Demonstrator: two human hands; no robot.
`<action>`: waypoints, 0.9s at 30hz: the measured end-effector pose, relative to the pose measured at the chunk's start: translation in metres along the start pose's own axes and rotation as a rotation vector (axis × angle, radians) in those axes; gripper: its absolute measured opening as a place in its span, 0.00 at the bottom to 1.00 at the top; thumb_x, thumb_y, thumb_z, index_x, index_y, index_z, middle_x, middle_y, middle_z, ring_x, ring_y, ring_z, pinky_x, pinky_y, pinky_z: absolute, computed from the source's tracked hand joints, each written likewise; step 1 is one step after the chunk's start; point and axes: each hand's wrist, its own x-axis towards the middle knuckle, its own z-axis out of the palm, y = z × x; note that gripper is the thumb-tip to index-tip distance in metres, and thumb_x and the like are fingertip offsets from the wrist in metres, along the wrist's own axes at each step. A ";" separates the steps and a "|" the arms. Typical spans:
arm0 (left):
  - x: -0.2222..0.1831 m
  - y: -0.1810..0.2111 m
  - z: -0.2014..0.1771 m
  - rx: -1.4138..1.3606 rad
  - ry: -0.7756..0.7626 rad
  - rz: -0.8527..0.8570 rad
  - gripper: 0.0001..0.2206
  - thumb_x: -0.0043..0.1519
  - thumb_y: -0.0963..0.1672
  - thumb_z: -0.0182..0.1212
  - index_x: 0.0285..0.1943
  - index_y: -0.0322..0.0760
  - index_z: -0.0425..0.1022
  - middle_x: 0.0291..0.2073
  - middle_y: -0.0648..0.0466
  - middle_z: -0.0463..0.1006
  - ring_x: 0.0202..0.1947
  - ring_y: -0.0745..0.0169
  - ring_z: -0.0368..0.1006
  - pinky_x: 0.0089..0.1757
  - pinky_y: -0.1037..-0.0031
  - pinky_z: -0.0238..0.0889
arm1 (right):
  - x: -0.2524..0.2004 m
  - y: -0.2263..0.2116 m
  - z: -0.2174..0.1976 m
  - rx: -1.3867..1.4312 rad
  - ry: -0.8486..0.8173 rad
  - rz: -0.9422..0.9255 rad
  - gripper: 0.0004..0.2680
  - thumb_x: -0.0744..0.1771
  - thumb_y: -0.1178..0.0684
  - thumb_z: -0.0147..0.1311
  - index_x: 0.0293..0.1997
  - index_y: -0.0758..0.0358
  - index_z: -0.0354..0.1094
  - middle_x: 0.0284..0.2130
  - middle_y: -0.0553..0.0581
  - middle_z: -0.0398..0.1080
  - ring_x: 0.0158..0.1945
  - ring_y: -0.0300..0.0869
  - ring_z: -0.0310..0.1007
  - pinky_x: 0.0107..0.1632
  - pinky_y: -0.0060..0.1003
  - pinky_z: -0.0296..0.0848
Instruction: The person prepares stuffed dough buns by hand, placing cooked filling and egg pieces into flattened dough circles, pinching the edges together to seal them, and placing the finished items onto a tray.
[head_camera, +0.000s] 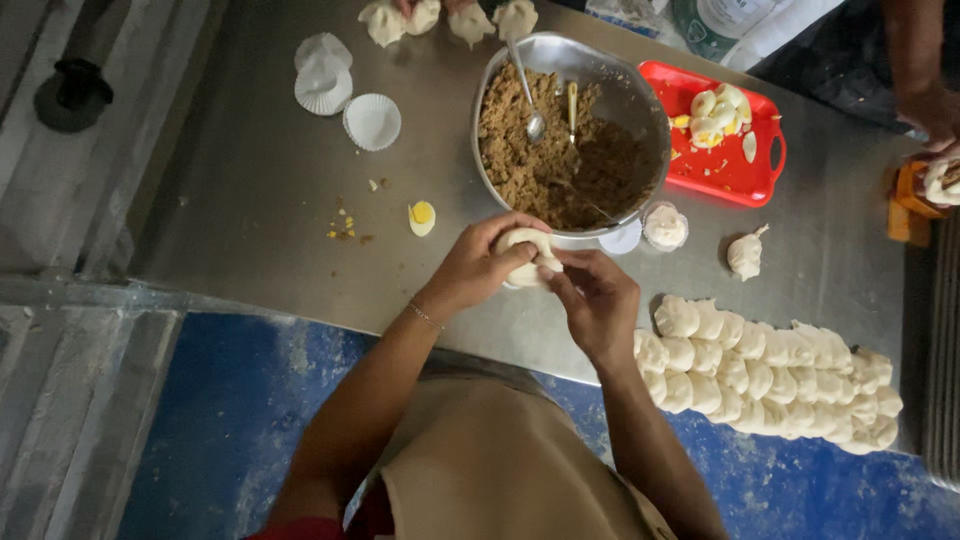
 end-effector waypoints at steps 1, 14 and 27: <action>0.001 -0.002 -0.001 -0.035 -0.007 0.037 0.15 0.66 0.41 0.60 0.61 0.33 0.75 0.48 0.49 0.80 0.47 0.66 0.76 0.48 0.74 0.71 | 0.001 -0.002 -0.001 -0.157 0.039 -0.111 0.11 0.65 0.65 0.66 0.50 0.71 0.74 0.44 0.60 0.75 0.44 0.41 0.77 0.46 0.33 0.79; 0.005 -0.019 -0.011 -0.395 -0.113 0.054 0.27 0.72 0.57 0.36 0.52 0.34 0.76 0.47 0.52 0.78 0.49 0.66 0.74 0.53 0.72 0.69 | -0.001 0.023 0.005 0.305 0.024 0.066 0.11 0.64 0.66 0.62 0.47 0.68 0.66 0.44 0.55 0.71 0.48 0.42 0.79 0.48 0.37 0.83; 0.009 -0.056 -0.006 -0.663 -0.017 0.126 0.28 0.74 0.56 0.40 0.55 0.28 0.75 0.56 0.47 0.78 0.58 0.60 0.75 0.59 0.70 0.70 | 0.000 0.012 0.017 0.341 0.027 0.078 0.19 0.64 0.62 0.61 0.60 0.60 0.58 0.43 0.58 0.72 0.44 0.43 0.82 0.45 0.38 0.85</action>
